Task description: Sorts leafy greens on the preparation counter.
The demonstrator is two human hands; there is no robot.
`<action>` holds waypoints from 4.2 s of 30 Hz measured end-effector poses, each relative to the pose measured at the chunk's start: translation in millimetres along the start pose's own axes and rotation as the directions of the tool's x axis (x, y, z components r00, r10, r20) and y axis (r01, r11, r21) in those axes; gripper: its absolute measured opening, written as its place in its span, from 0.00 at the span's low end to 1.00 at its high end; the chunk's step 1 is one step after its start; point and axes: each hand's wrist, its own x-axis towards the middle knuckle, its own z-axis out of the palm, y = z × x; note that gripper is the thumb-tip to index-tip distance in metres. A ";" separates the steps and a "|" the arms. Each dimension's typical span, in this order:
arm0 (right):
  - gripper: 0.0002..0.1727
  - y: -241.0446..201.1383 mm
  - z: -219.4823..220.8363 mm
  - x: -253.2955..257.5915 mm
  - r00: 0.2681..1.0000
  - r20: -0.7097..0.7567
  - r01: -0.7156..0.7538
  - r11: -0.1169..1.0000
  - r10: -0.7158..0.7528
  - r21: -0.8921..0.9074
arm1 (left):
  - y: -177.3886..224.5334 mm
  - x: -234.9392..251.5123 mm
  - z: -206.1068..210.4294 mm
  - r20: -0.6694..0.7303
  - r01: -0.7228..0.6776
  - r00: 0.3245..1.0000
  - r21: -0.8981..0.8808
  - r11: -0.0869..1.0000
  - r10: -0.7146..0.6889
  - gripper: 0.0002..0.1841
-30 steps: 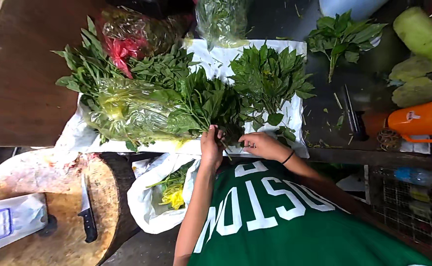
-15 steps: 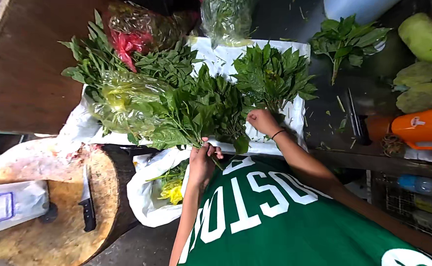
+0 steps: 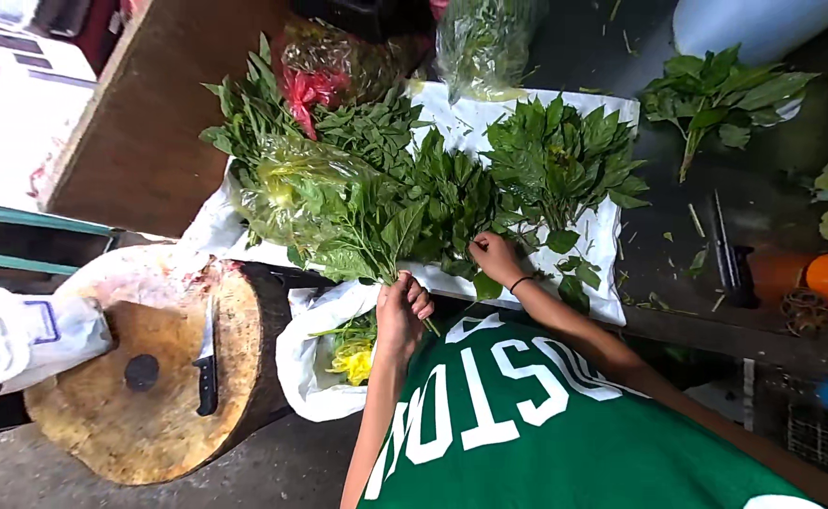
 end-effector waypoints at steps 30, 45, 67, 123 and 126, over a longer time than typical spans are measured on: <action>0.19 -18.8 -130.7 -56.4 0.917 -0.386 0.217 0.941 -0.105 0.259 | -10.1 54.4 67.9 0.090 -0.007 0.996 0.058 0.998 0.002 0.10; 0.14 -51.2 -96.3 -73.8 0.975 -0.087 0.221 0.909 -0.203 0.352 | -35.9 71.5 95.8 0.228 -0.068 0.974 0.267 0.961 0.006 0.16; 0.14 -38.7 -91.2 -89.2 0.964 -0.066 0.265 0.930 -0.256 0.254 | -54.8 69.4 72.3 0.019 0.037 0.999 0.218 0.975 -0.042 0.15; 0.09 -52.7 -78.4 -21.3 0.941 -0.093 0.333 0.844 -0.325 0.420 | 10.8 5.9 10.1 -0.038 -0.041 0.999 -0.196 0.980 0.034 0.19; 0.09 -65.5 -88.5 -28.5 0.915 -0.069 0.388 0.819 -0.398 0.423 | -4.1 16.4 13.7 -0.027 0.002 1.000 -0.282 0.959 -0.010 0.23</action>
